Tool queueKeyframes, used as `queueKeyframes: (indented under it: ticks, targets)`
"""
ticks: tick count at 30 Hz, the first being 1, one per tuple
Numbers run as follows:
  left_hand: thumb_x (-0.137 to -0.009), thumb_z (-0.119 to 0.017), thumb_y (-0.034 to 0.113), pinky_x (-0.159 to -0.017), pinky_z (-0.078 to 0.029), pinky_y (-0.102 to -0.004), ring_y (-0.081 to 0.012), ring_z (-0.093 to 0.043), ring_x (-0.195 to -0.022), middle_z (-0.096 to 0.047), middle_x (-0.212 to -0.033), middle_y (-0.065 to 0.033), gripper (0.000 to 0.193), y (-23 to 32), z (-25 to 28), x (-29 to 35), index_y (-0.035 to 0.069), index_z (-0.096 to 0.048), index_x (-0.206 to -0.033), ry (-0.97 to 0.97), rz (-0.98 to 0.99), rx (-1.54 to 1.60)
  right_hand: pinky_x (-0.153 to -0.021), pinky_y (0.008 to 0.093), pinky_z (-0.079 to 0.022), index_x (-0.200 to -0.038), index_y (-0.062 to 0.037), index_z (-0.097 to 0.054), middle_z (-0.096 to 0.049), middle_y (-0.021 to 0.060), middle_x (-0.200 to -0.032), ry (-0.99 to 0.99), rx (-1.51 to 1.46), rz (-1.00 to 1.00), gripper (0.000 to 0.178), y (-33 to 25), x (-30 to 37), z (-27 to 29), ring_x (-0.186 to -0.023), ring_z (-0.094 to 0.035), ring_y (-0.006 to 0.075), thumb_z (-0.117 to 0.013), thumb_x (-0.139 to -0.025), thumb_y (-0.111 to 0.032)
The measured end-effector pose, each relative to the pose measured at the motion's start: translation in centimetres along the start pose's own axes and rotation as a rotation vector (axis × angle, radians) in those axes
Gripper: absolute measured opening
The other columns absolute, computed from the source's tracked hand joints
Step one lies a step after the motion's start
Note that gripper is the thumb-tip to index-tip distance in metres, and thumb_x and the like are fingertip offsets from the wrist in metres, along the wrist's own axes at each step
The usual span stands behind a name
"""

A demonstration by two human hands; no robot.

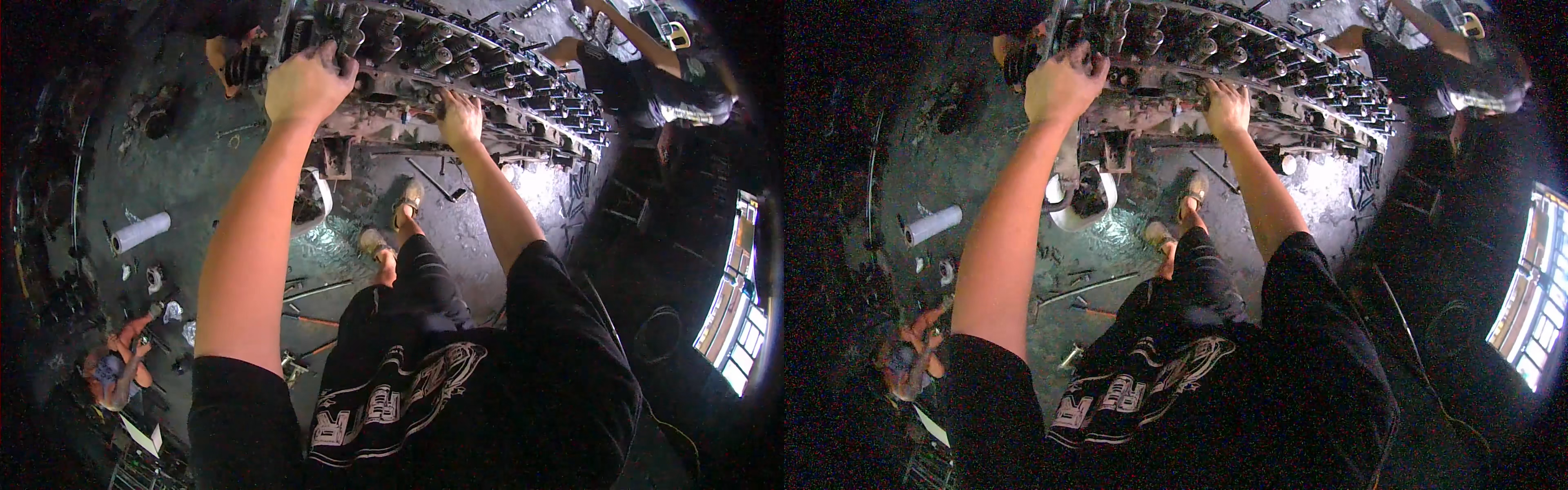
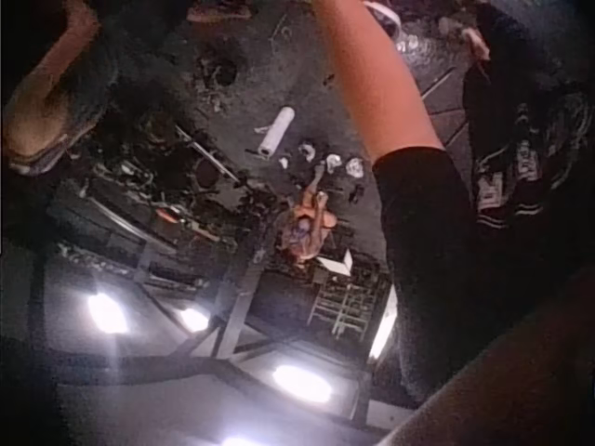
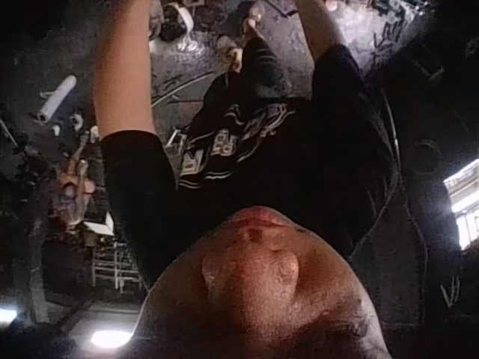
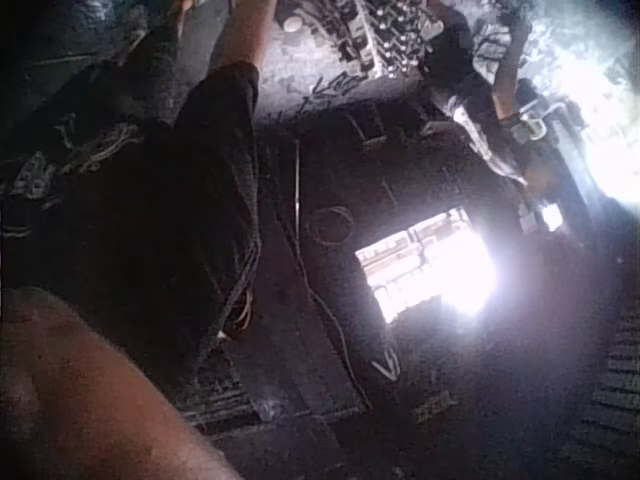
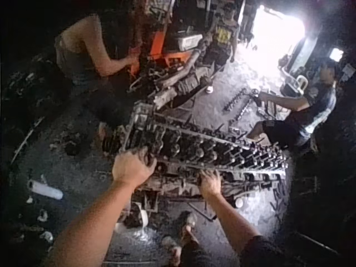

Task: The person loosens parts on an engine cylinder head using a metal bar, removes a long metal rod, and extracts components from the cylinder head by hand.

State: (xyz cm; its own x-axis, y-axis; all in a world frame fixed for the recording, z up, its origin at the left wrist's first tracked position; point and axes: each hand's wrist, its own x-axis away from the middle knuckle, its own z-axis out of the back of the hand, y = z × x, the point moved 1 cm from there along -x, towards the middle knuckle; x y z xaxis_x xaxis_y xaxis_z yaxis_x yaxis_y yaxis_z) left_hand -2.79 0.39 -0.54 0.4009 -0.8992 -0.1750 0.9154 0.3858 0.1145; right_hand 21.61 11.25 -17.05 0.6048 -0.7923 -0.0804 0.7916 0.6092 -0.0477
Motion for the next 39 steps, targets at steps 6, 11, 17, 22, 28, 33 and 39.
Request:
queueKeyframes:
  ticks: [6, 11, 17, 22, 28, 33, 39]
  targets:
    - [-0.082, -0.054, 0.05, -0.071, -0.054, -0.0432, -0.0295, -0.067, -0.082, -0.069, -0.092, -0.0087, 0.044, -0.2, 0.0, 0.1, 0.016, -0.066, -0.107, 0.044, -0.008, 0.025, -0.102, 0.0442, -0.034, -0.128, -0.0098, -0.051, -0.06, 0.0068, -0.121, -0.122, 0.023, -0.177, 0.058, -0.7, -0.5, 1.2, -0.115, -0.055, 0.0221, -0.069, -0.077, -0.03]
    - [-0.082, -0.054, 0.051, -0.069, -0.054, -0.0441, -0.031, -0.067, -0.079, -0.069, -0.09, -0.0093, 0.041, 0.3, 0.1, -0.1, 0.02, -0.066, -0.106, 0.034, -0.016, 0.026, -0.095, 0.042, -0.037, -0.117, -0.0089, -0.054, -0.063, 0.0099, -0.115, 0.011, 0.028, -0.004, 0.049, 0.3, -0.7, -0.6, -0.112, -0.057, 0.0238, -0.069, -0.077, -0.032]
    - [-0.081, -0.053, 0.053, -0.068, -0.054, -0.0448, -0.0335, -0.067, -0.076, -0.069, -0.088, -0.0103, 0.041, -0.2, -0.1, 0.1, 0.019, -0.068, -0.099, 0.011, 0.039, 0.011, -0.096, 0.041, -0.037, -0.123, -0.0092, -0.055, -0.062, 0.0059, -0.118, -0.044, -0.044, -0.118, 0.043, -0.4, -0.7, 0.9, -0.111, -0.057, 0.0224, -0.054, -0.081, -0.016]
    - [-0.081, -0.054, 0.053, -0.068, -0.055, -0.0457, -0.0363, -0.067, -0.072, -0.069, -0.077, -0.0147, 0.043, 0.5, 0.2, -0.3, 0.024, -0.068, -0.109, -0.002, 0.037, 0.037, -0.097, 0.0424, -0.035, -0.12, -0.0089, -0.056, -0.062, 0.0068, -0.117, -0.188, 0.016, -0.206, 0.043, -0.5, -1.3, 0.8, -0.112, -0.057, 0.0223, -0.059, -0.08, -0.026]
    - [-0.081, -0.054, 0.051, -0.066, -0.054, -0.0455, -0.0349, -0.067, -0.072, -0.069, -0.08, -0.0126, 0.039, 0.0, -0.1, -0.1, 0.021, -0.068, -0.102, 0.054, 0.005, 0.0, -0.103, 0.0451, -0.032, -0.124, -0.0101, -0.052, -0.06, 0.0073, -0.119, 0.027, 0.011, -0.04, 0.057, -0.2, 0.2, -0.6, -0.117, -0.053, 0.022, -0.068, -0.076, -0.036]
    - [-0.082, -0.053, 0.048, -0.064, -0.053, -0.0454, -0.0333, -0.067, -0.072, -0.069, -0.08, -0.0108, 0.035, 0.4, 0.2, 0.0, 0.019, -0.068, -0.094, 0.023, 0.017, -0.029, -0.098, 0.0449, -0.035, -0.121, -0.0106, -0.053, -0.061, 0.0065, -0.116, -0.088, -0.042, -0.18, 0.055, -0.8, -0.3, 1.8, -0.113, -0.055, 0.0215, -0.067, -0.077, -0.04]
    - [-0.082, -0.054, 0.047, -0.06, -0.053, -0.0459, -0.034, -0.066, -0.067, -0.067, -0.071, -0.0113, 0.031, 1.1, 0.2, -0.1, 0.021, -0.068, -0.09, 0.131, -0.024, -0.007, -0.089, 0.0421, -0.038, -0.119, -0.011, -0.054, -0.062, 0.0059, -0.115, -0.014, 0.058, -0.173, 0.04, 0.6, -1.1, -0.9, -0.111, -0.056, 0.0209, -0.06, -0.082, -0.026]
